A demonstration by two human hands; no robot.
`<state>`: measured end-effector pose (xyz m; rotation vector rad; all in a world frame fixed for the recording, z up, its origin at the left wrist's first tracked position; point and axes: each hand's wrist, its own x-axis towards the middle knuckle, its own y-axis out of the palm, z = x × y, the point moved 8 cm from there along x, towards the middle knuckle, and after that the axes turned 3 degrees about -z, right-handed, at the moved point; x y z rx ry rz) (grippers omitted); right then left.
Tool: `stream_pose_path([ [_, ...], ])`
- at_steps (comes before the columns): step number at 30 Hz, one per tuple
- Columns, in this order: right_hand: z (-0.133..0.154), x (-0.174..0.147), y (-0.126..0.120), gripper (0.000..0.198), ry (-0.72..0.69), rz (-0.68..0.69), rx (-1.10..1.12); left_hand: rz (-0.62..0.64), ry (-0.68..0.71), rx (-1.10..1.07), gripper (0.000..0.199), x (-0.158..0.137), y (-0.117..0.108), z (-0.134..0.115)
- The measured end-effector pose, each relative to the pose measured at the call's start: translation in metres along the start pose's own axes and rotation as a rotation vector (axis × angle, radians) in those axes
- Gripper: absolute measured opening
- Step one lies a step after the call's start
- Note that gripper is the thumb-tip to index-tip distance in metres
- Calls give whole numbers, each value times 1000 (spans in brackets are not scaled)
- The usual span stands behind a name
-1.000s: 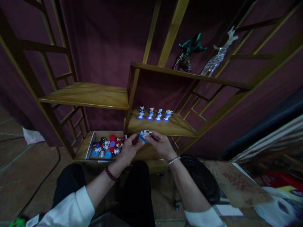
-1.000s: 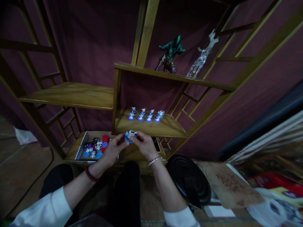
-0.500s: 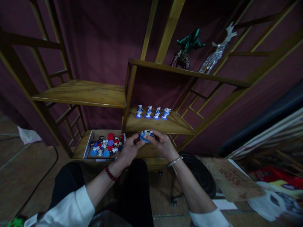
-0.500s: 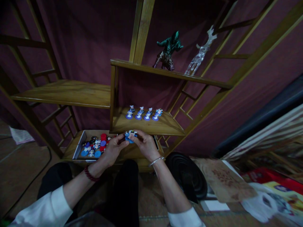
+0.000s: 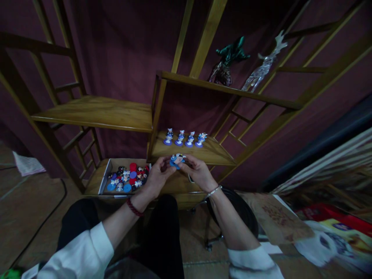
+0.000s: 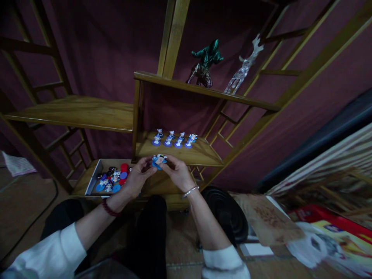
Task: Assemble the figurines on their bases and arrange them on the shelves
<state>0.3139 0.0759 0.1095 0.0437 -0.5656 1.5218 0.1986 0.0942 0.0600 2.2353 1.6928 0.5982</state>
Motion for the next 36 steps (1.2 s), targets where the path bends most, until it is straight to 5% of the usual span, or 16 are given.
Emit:
stream_pose_path([
  [12,-22,5,-4,36,161,-29,194,-37,-39,-8,33,18,3,21],
  [31,-42,4,-34,34,145,-168,247,-43,-3,32,27,25,28,25],
  [36,-45,2,-43,36,162,-191,255,-22,2,45,46,27,38,24],
])
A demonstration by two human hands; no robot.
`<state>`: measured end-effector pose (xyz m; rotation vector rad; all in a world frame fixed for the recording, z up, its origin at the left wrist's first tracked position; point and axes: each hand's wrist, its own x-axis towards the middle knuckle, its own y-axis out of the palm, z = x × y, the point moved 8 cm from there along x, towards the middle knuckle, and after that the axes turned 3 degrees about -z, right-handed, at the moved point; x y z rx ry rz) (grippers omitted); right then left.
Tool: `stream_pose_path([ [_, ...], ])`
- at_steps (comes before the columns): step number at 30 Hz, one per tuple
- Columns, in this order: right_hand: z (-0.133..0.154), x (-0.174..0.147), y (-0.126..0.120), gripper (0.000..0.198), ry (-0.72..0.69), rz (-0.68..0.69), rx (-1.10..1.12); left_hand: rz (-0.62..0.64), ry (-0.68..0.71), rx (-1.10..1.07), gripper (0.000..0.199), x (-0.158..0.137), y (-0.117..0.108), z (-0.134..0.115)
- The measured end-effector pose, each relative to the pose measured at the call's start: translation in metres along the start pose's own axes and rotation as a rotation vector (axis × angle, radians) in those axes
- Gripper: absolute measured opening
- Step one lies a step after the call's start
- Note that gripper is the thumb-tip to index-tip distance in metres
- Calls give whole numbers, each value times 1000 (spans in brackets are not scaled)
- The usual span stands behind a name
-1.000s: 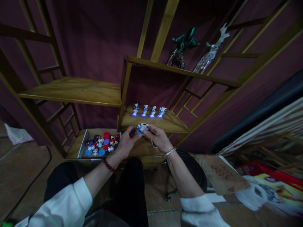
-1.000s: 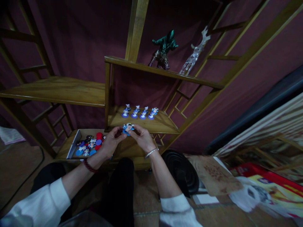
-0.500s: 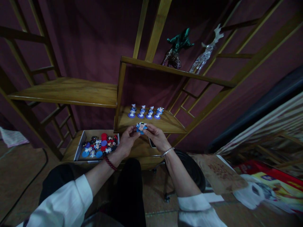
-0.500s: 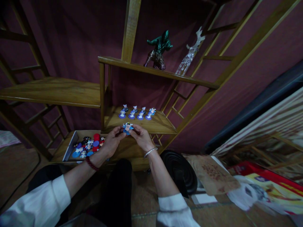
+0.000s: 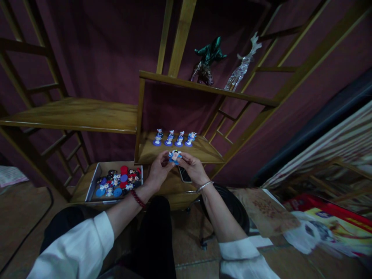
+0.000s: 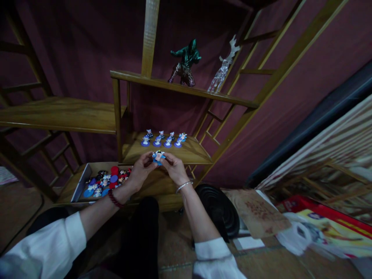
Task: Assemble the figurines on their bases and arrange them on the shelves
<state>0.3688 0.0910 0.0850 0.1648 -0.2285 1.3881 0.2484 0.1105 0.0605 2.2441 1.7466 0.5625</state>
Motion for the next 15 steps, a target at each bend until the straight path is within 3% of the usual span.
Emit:
stream_pose_path([
  [4,1,0,-4,35,11,-8,-2,61,45,29,63,1,9,-3],
  [15,-3,4,-13,37,-22,-52,15,44,83,118,45,11,17,3],
])
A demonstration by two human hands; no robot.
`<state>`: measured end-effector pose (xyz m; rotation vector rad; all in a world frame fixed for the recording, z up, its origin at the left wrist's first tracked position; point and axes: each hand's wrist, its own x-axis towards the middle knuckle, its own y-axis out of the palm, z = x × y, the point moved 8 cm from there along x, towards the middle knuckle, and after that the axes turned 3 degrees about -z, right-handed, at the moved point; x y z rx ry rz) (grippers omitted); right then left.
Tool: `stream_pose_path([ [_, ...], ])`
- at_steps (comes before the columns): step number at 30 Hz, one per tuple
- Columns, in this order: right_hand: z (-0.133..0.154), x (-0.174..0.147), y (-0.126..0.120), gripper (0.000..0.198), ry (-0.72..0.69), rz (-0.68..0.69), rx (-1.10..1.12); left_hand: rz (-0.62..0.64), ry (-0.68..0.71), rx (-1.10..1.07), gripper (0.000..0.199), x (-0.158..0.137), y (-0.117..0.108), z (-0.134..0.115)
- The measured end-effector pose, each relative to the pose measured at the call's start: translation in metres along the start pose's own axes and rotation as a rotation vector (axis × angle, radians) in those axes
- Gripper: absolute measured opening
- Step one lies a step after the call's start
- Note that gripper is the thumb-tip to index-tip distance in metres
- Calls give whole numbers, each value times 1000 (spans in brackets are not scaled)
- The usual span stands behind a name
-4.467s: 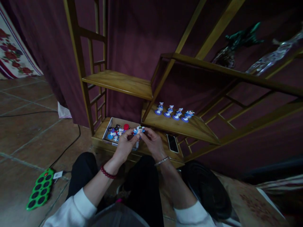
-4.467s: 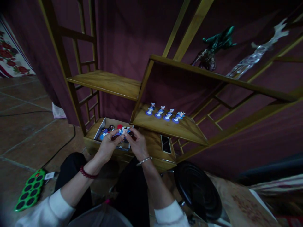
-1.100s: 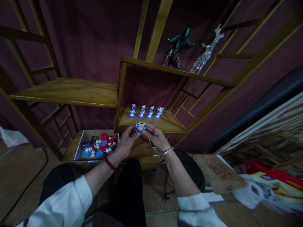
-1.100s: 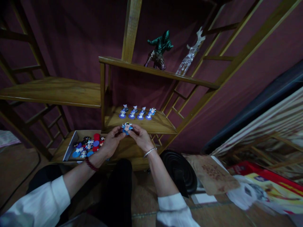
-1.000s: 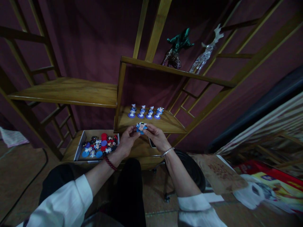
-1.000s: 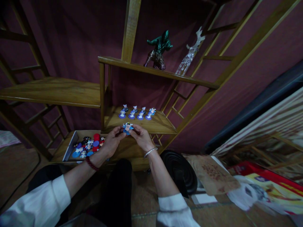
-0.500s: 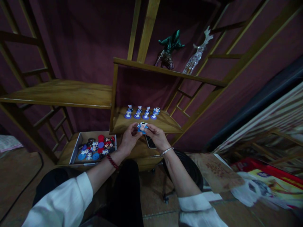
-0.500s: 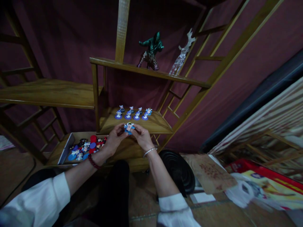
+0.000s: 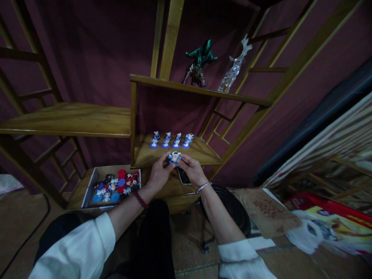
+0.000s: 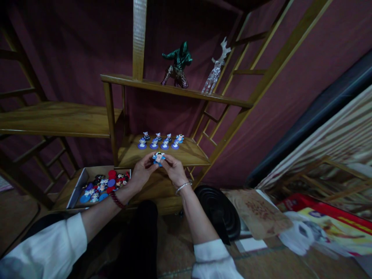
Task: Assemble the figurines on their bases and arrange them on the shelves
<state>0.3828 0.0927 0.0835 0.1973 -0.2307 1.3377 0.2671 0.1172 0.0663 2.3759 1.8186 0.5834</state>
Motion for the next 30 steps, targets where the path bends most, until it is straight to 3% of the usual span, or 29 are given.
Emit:
stream_pose_path([
  [12,1,-1,-10,41,21,42,9,-5,10,50,53,5,8,4],
  [20,7,-3,-10,29,26,50,3,49,37,140,30,1,13,4],
  [30,8,-4,-9,29,54,38,18,-34,-28,-33,36,-8,11,-2],
])
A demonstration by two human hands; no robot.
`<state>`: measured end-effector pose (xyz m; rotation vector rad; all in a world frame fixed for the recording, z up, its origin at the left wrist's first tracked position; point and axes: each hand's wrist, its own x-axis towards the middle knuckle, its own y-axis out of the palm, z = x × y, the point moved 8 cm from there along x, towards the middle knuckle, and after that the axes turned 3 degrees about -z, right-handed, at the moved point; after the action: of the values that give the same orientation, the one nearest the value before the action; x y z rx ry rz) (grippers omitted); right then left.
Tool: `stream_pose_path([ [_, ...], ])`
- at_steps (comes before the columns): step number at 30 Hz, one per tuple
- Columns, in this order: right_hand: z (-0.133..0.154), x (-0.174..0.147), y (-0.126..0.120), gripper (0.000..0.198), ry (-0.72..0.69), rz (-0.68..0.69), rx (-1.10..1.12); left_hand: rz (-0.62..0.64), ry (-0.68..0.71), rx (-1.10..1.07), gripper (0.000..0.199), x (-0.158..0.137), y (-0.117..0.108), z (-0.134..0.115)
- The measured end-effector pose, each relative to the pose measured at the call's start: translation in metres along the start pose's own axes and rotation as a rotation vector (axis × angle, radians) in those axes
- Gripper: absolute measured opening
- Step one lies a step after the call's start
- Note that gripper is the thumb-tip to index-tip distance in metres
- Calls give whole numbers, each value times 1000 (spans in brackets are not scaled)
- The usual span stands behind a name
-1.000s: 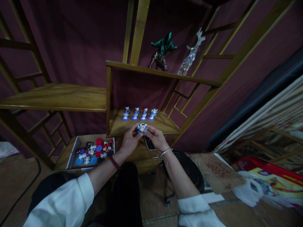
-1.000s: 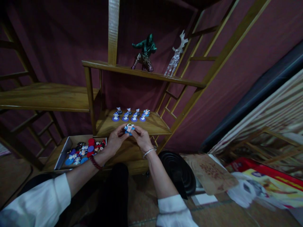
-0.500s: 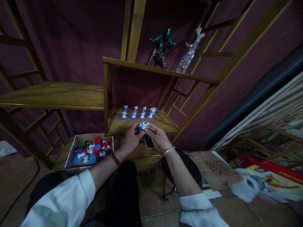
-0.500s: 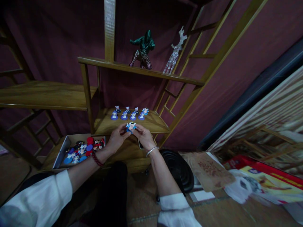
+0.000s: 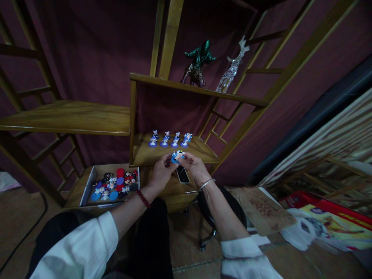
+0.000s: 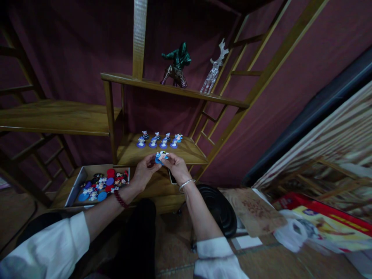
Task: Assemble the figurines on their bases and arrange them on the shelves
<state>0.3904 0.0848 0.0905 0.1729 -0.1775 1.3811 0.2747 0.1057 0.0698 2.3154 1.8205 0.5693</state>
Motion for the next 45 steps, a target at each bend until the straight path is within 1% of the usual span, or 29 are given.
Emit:
stream_pose_path([
  [3,3,-1,2,28,-8,-4,-19,-7,3,-15,37,0,-2,0],
  [7,6,-2,5,27,-20,16,-41,-3,-34,-12,45,0,-5,2],
  [14,0,-4,5,26,-27,47,-73,27,-68,6,48,0,-6,8],
  [17,-1,-4,2,26,-41,34,-98,73,-22,51,46,3,-4,11],
  [19,-1,-4,1,27,-63,20,-123,119,27,116,41,5,-1,12],
  [22,-2,-5,-1,31,-89,22,-139,154,69,196,35,8,1,15],
  [27,-12,-5,-5,36,-75,86,-57,174,57,217,30,10,6,19],
  [32,-22,-6,-16,39,-50,99,-36,168,31,213,29,9,13,21],
  [38,-22,-8,-26,39,-23,26,-33,181,20,193,29,11,20,23],
  [41,-22,-6,-28,40,-22,10,-27,156,8,204,29,12,21,21],
  [45,-27,-1,-37,44,-5,-67,1,144,24,208,33,15,24,18],
])
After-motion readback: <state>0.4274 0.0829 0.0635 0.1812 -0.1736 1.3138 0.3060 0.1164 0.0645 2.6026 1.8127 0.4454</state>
